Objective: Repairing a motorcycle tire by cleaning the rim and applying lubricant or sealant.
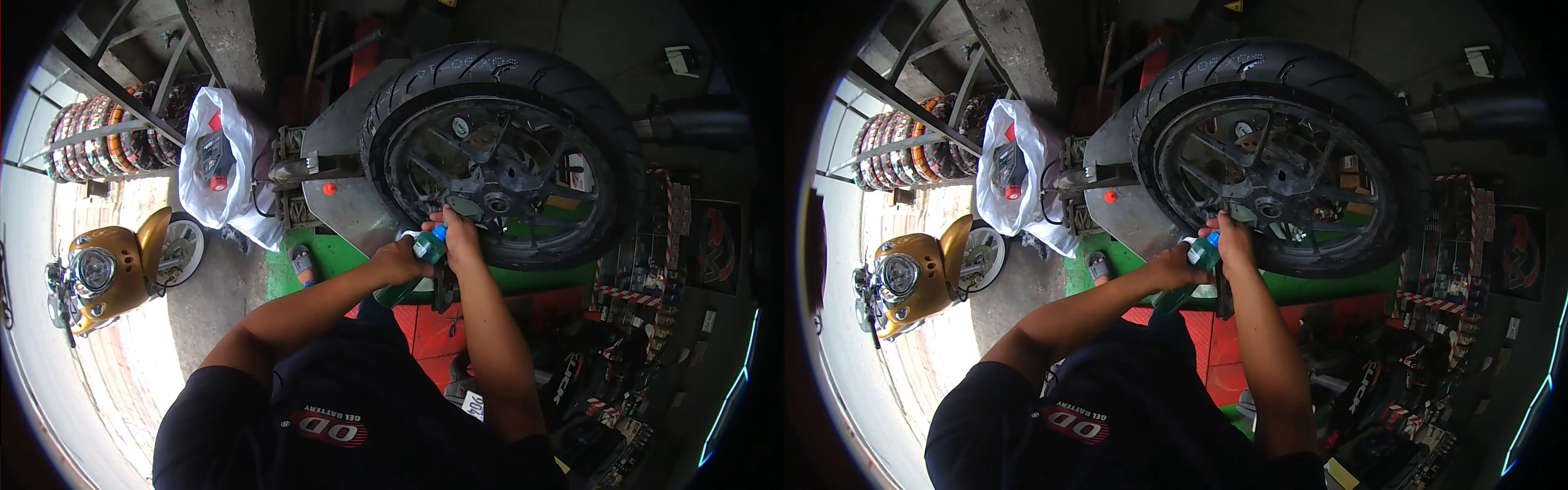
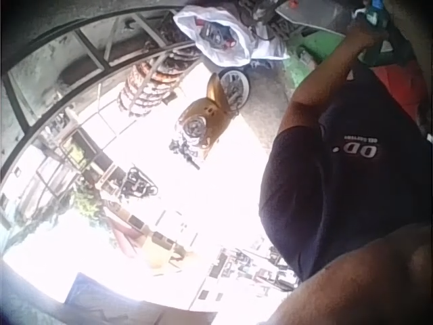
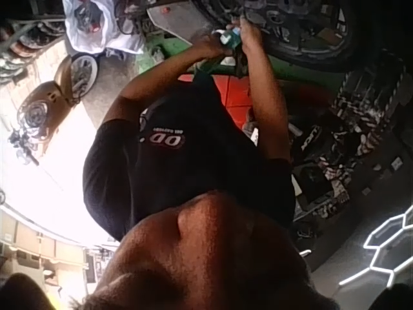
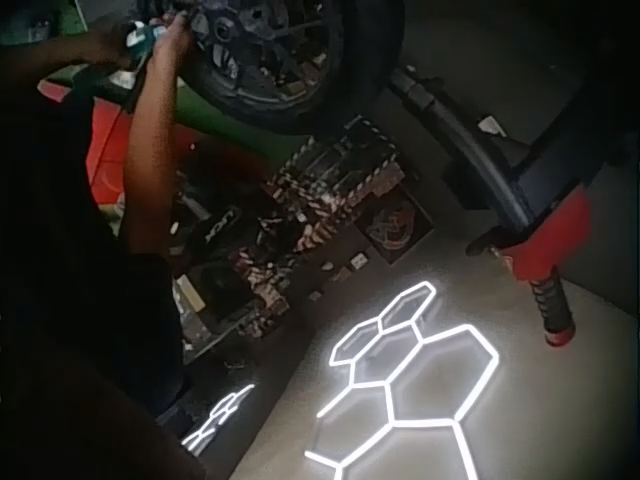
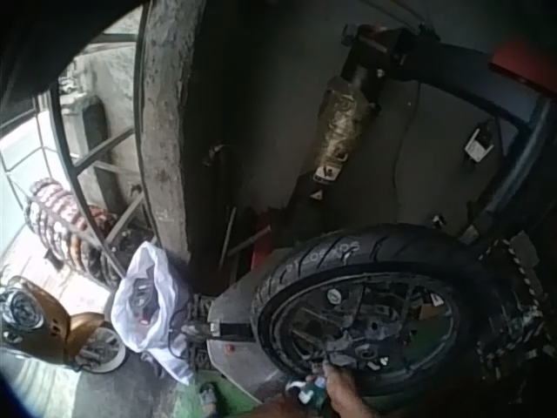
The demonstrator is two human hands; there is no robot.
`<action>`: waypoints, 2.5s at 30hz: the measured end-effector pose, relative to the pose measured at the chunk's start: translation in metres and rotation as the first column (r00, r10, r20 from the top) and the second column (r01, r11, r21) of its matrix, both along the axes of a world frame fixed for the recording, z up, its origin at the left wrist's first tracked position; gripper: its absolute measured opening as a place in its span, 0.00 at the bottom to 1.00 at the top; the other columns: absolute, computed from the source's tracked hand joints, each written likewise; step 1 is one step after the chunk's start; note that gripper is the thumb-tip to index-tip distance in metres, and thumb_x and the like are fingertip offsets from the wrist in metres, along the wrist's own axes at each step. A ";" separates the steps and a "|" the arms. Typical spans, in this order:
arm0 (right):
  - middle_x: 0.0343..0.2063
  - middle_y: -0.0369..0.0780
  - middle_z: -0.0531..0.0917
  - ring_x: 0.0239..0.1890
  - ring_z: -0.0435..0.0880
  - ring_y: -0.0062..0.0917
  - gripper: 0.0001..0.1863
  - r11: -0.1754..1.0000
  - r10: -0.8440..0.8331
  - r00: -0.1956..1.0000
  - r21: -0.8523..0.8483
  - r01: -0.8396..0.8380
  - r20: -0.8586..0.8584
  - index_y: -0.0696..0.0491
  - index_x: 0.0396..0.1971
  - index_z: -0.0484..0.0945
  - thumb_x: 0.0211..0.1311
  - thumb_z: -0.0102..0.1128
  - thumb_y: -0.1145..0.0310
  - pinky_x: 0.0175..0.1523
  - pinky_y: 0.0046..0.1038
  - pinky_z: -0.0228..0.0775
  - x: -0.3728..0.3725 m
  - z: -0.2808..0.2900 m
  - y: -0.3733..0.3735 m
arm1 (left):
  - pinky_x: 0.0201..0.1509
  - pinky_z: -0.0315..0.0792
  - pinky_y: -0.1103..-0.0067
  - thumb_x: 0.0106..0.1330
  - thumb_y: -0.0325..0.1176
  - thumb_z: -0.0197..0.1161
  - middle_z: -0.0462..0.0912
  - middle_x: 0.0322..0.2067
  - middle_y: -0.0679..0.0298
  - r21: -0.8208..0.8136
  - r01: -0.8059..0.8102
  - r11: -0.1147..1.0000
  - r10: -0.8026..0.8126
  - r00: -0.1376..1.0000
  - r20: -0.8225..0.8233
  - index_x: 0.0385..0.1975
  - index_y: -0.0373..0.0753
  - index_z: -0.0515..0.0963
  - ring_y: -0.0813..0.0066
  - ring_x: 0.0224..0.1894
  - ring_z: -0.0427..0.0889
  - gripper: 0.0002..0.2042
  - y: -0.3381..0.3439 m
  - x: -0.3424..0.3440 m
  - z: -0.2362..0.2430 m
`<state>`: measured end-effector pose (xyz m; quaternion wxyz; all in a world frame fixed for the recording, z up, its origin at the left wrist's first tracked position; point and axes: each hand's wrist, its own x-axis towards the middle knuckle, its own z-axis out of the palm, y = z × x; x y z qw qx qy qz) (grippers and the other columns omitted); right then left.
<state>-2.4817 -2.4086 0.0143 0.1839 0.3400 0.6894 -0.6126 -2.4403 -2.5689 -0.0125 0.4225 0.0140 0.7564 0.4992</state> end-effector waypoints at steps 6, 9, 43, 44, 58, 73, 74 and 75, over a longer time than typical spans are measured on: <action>0.23 0.34 0.73 0.28 0.83 0.29 0.13 0.851 -0.447 0.891 -0.273 0.449 0.075 0.52 0.27 0.71 0.72 0.56 0.62 0.35 0.38 0.81 -0.011 -0.013 -0.021 | 0.60 0.75 0.63 0.42 0.62 0.77 0.82 0.51 0.39 -0.169 0.066 0.983 -0.094 0.983 -0.161 0.58 0.29 0.72 0.46 0.57 0.82 0.49 -0.016 -0.009 0.008; 0.20 0.33 0.71 0.28 0.82 0.29 0.14 0.832 -0.470 0.882 -0.317 0.455 0.032 0.50 0.23 0.68 0.71 0.54 0.65 0.37 0.39 0.81 -0.010 -0.018 -0.021 | 0.60 0.75 0.64 0.42 0.61 0.77 0.82 0.51 0.40 -0.193 0.090 0.977 -0.128 0.972 -0.197 0.56 0.29 0.72 0.46 0.56 0.82 0.47 -0.018 -0.011 0.009; 0.56 0.52 0.79 0.59 0.81 0.41 0.44 0.707 0.651 0.557 0.145 -0.692 -0.515 0.59 0.68 0.63 0.59 0.73 0.52 0.63 0.36 0.71 0.067 0.094 -0.103 | 0.56 0.74 0.69 0.64 0.69 0.61 0.78 0.46 0.61 0.699 -0.548 0.460 0.604 0.770 0.206 0.58 0.38 0.70 0.67 0.48 0.81 0.38 -0.133 -0.003 0.087; 0.56 0.52 0.79 0.59 0.81 0.41 0.44 0.701 0.663 0.557 0.156 -0.696 -0.500 0.59 0.68 0.63 0.59 0.73 0.52 0.63 0.36 0.71 0.063 0.098 -0.106 | 0.56 0.74 0.69 0.64 0.69 0.61 0.78 0.46 0.61 0.727 -0.530 0.437 0.613 0.767 0.191 0.58 0.38 0.70 0.67 0.48 0.81 0.38 -0.136 -0.006 0.091; 0.36 0.40 0.84 0.40 0.82 0.24 0.28 0.676 0.675 0.601 0.031 -0.737 -0.429 0.61 0.50 0.78 0.58 0.67 0.54 0.47 0.28 0.73 0.021 0.122 -0.081 | 0.58 0.74 0.63 0.80 0.47 0.46 0.83 0.47 0.51 0.743 -0.667 0.042 0.695 0.554 0.458 0.54 0.35 0.71 0.59 0.49 0.81 0.20 -0.199 -0.052 0.090; 0.40 0.40 0.84 0.43 0.81 0.22 0.30 0.698 0.675 0.628 0.062 -0.713 -0.386 0.62 0.51 0.78 0.56 0.72 0.56 0.51 0.27 0.72 0.017 0.137 -0.077 | 0.67 0.70 0.60 0.78 0.37 0.52 0.82 0.53 0.52 0.788 -0.615 0.000 0.648 0.601 0.469 0.56 0.36 0.72 0.59 0.57 0.81 0.14 -0.198 -0.041 0.098; 0.40 0.40 0.84 0.43 0.81 0.22 0.30 0.705 0.659 0.640 0.029 -0.709 -0.395 0.62 0.51 0.78 0.55 0.73 0.55 0.51 0.27 0.72 0.017 0.137 -0.077 | 0.68 0.69 0.60 0.78 0.36 0.52 0.82 0.54 0.53 0.795 -0.607 -0.002 0.642 0.609 0.467 0.56 0.36 0.72 0.59 0.59 0.80 0.14 -0.197 -0.041 0.099; 0.40 0.40 0.84 0.43 0.81 0.22 0.30 0.715 0.638 0.652 0.001 -0.699 -0.410 0.61 0.51 0.78 0.55 0.74 0.55 0.52 0.27 0.72 0.018 0.136 -0.077 | 0.68 0.69 0.60 0.78 0.36 0.52 0.82 0.54 0.53 0.793 -0.609 -0.002 0.642 0.607 0.468 0.56 0.36 0.72 0.59 0.59 0.80 0.14 -0.197 -0.041 0.099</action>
